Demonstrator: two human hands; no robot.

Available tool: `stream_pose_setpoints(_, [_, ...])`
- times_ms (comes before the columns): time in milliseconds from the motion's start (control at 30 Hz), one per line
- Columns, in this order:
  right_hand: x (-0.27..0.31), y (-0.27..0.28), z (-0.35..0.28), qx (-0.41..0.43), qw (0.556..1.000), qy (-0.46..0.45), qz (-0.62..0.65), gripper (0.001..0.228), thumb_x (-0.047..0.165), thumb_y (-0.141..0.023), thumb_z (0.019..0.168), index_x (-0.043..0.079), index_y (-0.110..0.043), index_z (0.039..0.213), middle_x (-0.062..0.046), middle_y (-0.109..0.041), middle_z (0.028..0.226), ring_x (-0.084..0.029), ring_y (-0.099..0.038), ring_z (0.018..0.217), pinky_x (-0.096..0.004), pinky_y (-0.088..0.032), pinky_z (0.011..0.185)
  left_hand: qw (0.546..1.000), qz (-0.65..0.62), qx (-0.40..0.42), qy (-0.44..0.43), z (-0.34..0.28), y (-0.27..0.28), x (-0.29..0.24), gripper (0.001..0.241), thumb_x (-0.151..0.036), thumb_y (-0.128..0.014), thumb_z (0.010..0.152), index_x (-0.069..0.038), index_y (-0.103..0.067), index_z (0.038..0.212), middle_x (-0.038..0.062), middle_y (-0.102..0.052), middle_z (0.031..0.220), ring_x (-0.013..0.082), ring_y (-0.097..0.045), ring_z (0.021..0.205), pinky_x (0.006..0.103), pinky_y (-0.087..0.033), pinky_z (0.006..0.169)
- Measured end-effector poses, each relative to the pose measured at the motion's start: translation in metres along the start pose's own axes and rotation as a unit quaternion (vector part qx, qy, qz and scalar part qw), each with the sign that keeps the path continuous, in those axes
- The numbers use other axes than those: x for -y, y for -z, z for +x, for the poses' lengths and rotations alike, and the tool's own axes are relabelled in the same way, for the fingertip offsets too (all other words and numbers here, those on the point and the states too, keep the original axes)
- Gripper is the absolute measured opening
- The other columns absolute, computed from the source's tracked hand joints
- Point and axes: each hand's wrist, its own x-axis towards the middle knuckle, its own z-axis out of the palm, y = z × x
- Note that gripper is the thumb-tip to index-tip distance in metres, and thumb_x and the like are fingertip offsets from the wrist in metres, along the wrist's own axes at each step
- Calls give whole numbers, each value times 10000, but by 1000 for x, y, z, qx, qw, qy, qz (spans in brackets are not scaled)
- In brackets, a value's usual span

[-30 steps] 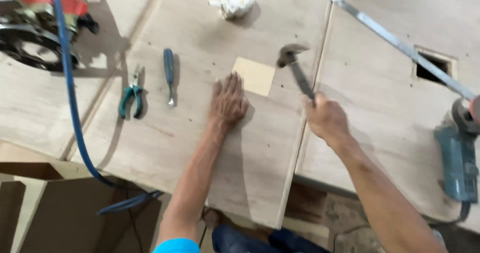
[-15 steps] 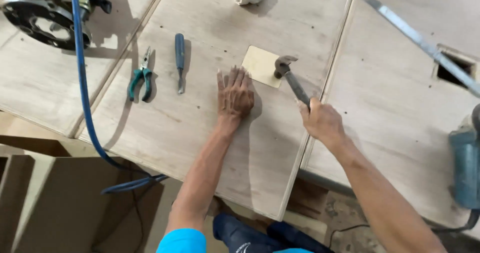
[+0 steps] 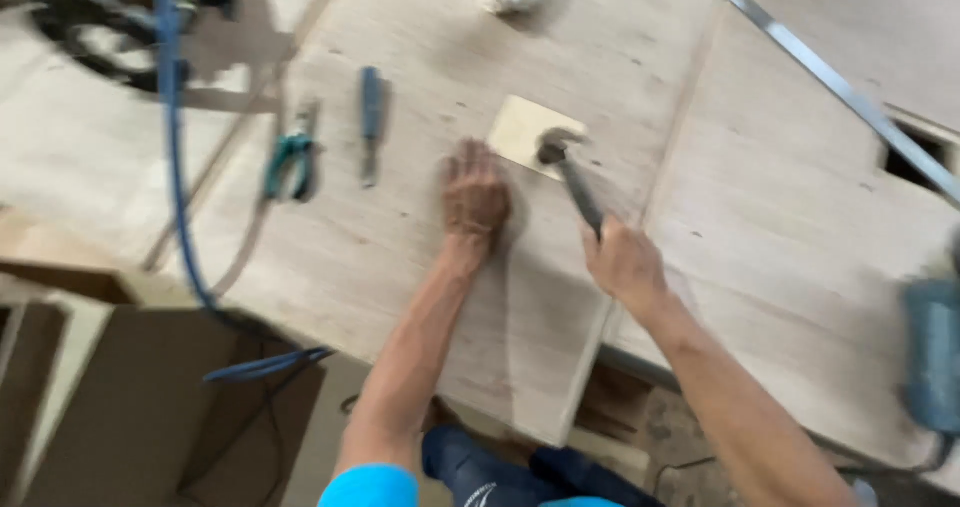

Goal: Applying sealant to a cutout in a plywood board and installing a wooden block using a hammer and cloth.

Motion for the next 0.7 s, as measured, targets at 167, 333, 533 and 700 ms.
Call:
stream_pose_setpoints(167, [31, 59, -13, 75, 993, -46, -77, 549, 471, -438, 1055, -11, -699, 1019, -290, -748, 885, -502, -745, 969, -606, -546, 834, 996, -68, 46, 36, -9, 6, -6, 501, -196, -554, 947, -50, -666, 1414, 158, -634, 1486, 355, -533, 1428, 552, -414, 1132])
stream_pose_setpoints(333, [10, 51, 7, 12, 1000, 3, -14, 536, 485, -413, 1134, 56, -645, 910, -131, -602, 614, -322, -660, 580, -450, -498, 571, 992, -61, 40, 107, -27, 21, 3, 451, -152, -579, 989, 13, -646, 1402, 218, -645, 1463, 368, -570, 1413, 542, -404, 1172])
stream_pose_setpoints(533, [36, 26, 30, 41, 997, 38, -52, 478, 452, -447, 1099, 25, -648, 1023, -182, -655, 708, -367, -703, 680, -490, -536, 640, 986, -126, -101, -45, -96, 13, -65, 150, -160, -555, 981, -110, -676, 907, 42, -601, 796, 258, -605, 674, 406, -508, 659])
stream_pose_setpoints(700, [45, 43, 33, 55, 997, 51, -27, 554, 477, -479, 1102, -38, -655, 1003, -310, -689, 820, -509, -730, 864, -592, -550, 764, 975, -108, 130, -141, -83, 64, -99, 699, -398, -609, 874, -87, -540, 1497, 158, -502, 1583, 311, -371, 1558, 485, -279, 1283])
